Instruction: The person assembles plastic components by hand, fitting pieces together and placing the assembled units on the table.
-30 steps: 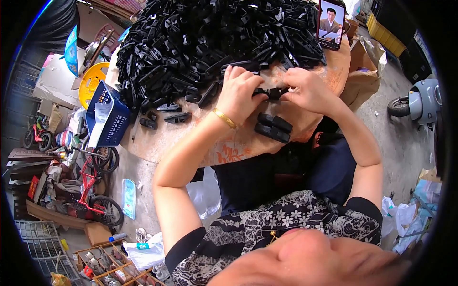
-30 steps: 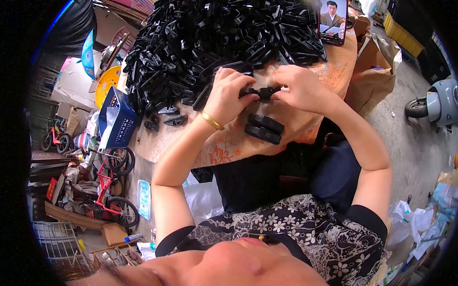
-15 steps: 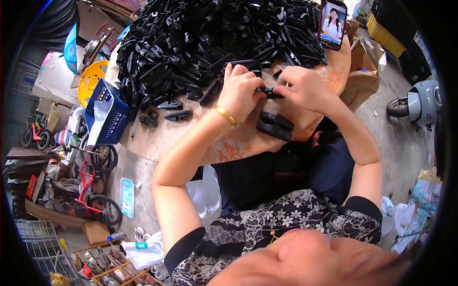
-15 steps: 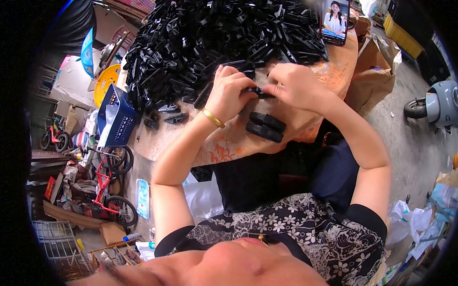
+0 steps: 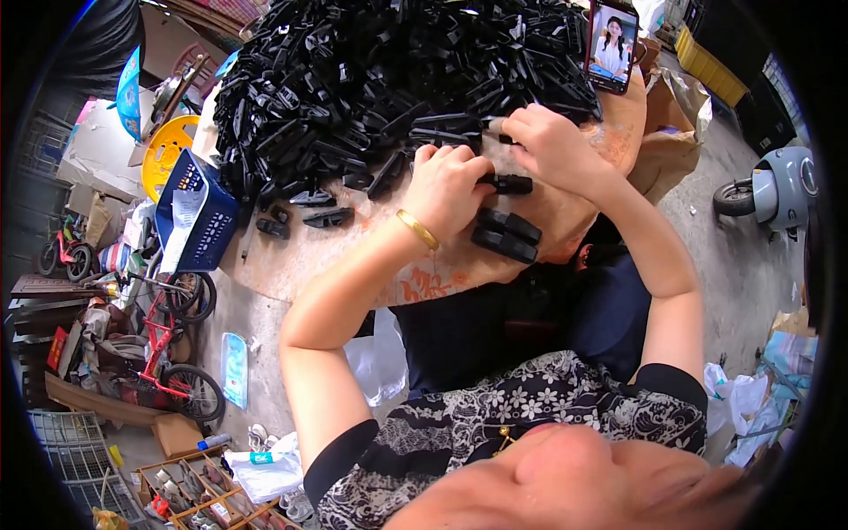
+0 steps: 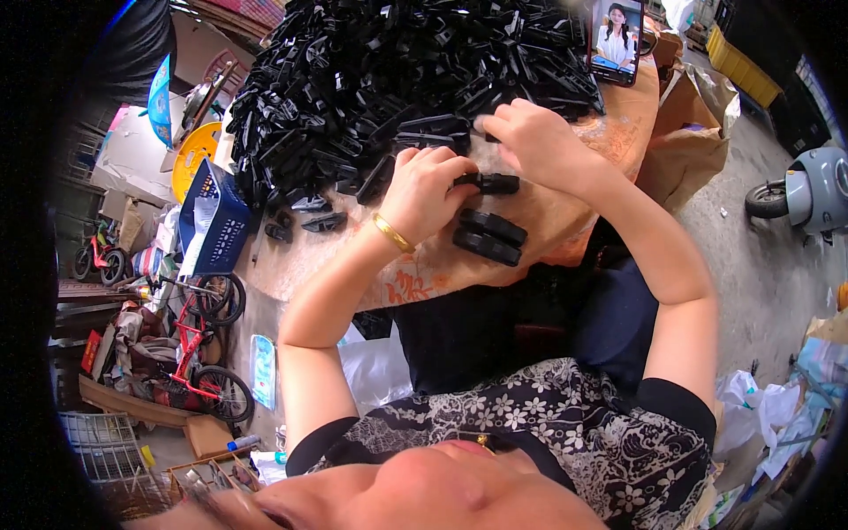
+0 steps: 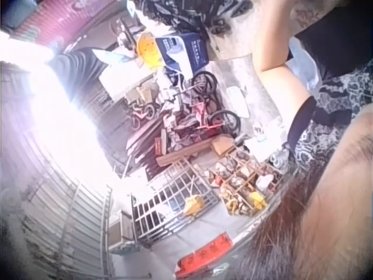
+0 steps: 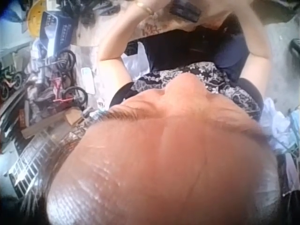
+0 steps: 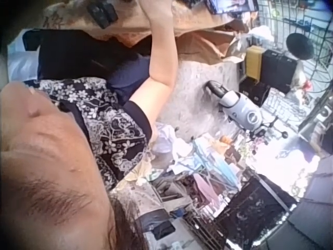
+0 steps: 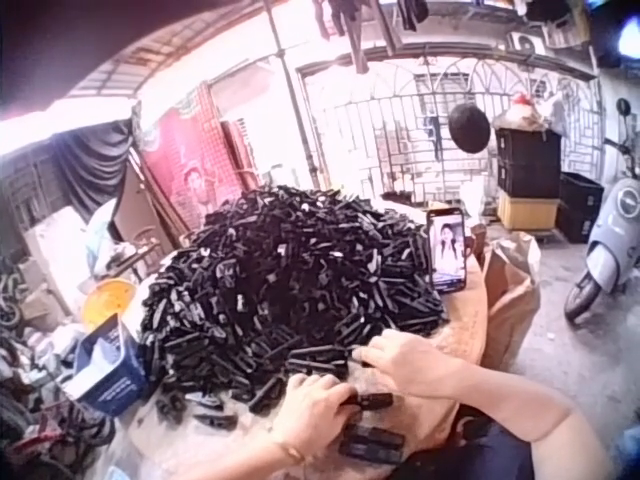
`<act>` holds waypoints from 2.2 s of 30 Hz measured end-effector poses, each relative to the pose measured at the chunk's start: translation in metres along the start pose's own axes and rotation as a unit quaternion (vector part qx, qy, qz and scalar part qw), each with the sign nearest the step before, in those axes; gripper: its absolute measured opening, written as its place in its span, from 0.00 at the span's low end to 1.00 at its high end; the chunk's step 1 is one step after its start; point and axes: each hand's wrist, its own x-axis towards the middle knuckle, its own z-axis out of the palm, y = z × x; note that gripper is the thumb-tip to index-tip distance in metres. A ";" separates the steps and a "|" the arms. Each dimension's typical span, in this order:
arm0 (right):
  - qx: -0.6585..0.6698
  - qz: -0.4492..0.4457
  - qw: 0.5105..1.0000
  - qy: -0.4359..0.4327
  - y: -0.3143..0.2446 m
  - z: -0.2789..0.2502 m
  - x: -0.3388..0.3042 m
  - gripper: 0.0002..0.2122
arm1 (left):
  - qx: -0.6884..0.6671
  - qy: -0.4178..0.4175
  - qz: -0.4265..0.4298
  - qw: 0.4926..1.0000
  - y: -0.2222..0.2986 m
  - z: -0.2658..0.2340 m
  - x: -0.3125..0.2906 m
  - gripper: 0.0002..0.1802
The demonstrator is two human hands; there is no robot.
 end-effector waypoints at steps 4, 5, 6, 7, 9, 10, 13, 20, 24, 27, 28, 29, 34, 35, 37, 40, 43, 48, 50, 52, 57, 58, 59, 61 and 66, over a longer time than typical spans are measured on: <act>0.354 0.129 0.925 0.050 -0.018 -0.011 -0.003 0.16 | -0.002 0.005 -0.011 1.000 -0.001 0.000 -0.002 0.09; 0.457 0.180 0.871 0.023 -0.018 -0.007 -0.007 0.14 | -0.003 0.004 -0.012 1.000 -0.001 0.000 -0.002 0.09; 0.457 0.180 0.871 0.023 -0.016 -0.009 -0.011 0.14 | 0.000 0.003 -0.017 1.000 -0.002 0.000 -0.001 0.09; 0.372 0.128 0.919 -0.020 -0.012 -0.012 -0.016 0.15 | 0.002 0.002 -0.023 1.000 -0.003 -0.001 -0.001 0.09; 0.232 0.076 0.967 -0.076 -0.012 -0.019 -0.020 0.12 | -0.004 0.002 -0.022 1.000 -0.001 -0.002 0.000 0.09; 0.232 0.076 0.967 -0.077 -0.011 -0.019 -0.021 0.12 | -0.011 0.002 -0.021 1.000 -0.001 -0.002 0.000 0.09; 0.115 0.021 0.993 -0.033 -0.011 -0.019 -0.025 0.11 | -0.009 0.002 -0.019 1.000 -0.004 -0.002 0.001 0.08; 0.054 0.045 0.995 -0.064 -0.014 -0.032 -0.025 0.10 | -0.018 0.010 -0.011 1.000 -0.009 0.000 0.002 0.09; 0.139 0.026 0.989 -0.045 -0.013 -0.016 -0.022 0.10 | -0.060 0.018 -0.001 0.998 -0.006 0.006 0.007 0.08; 0.122 0.003 0.992 -0.034 -0.013 -0.013 -0.021 0.10 | -0.080 0.022 0.004 0.997 -0.005 0.006 0.007 0.08; 0.121 0.002 0.992 -0.033 -0.012 -0.012 -0.022 0.10 | -0.084 0.020 0.004 0.996 -0.005 0.006 0.006 0.08; 0.128 -0.004 0.992 -0.019 -0.011 -0.011 -0.022 0.10 | -0.083 0.021 0.005 0.996 -0.007 0.004 0.008 0.08; 0.159 0.007 0.984 -0.076 -0.012 -0.033 -0.025 0.09 | -0.141 -0.094 0.069 0.983 -0.020 -0.035 0.006 0.22; 0.211 0.057 0.963 -0.157 -0.015 -0.045 -0.021 0.09 | -0.117 -0.134 0.068 0.982 -0.028 -0.044 0.003 0.28; 0.252 0.100 0.922 -0.275 -0.010 -0.053 -0.017 0.08 | -0.071 -0.169 0.083 0.979 -0.038 -0.053 -0.001 0.26; 0.129 0.009 0.991 -0.046 -0.002 -0.021 -0.011 0.09 | -0.028 -0.169 0.073 0.982 -0.032 -0.048 0.000 0.23; -0.012 -0.023 0.999 0.034 0.002 0.009 0.009 0.12 | -0.017 -0.099 0.070 0.992 -0.024 -0.029 0.002 0.20; -0.153 -0.022 0.988 0.004 0.011 0.029 0.022 0.12 | -0.009 0.049 0.072 0.996 -0.009 0.000 0.002 0.23; -0.153 -0.021 0.988 0.015 0.009 0.025 0.019 0.11 | -0.004 0.047 0.049 0.998 -0.004 0.002 0.000 0.22; -0.117 0.008 0.993 0.013 0.004 0.021 0.015 0.10 | 0.002 0.043 0.024 0.999 -0.003 0.001 -0.002 0.22; 0.003 0.020 0.998 0.052 -0.009 0.006 0.003 0.10 | 0.052 0.064 0.006 0.997 -0.002 0.007 -0.002 0.19; 0.094 0.047 0.992 0.076 -0.010 0.005 0.000 0.10 | 0.051 0.064 0.006 0.997 -0.003 0.008 -0.001 0.19; 0.093 0.047 0.992 0.075 -0.011 0.003 -0.003 0.10 | 0.058 0.079 0.029 0.995 -0.004 0.008 -0.001 0.17; 0.172 0.081 0.982 0.011 -0.010 -0.001 -0.010 0.08 | 0.065 0.093 0.054 0.992 -0.005 0.008 -0.001 0.14; 0.101 0.025 0.994 -0.023 -0.007 -0.007 -0.016 0.07 | -0.030 0.177 0.028 0.983 0.001 -0.002 0.005 0.23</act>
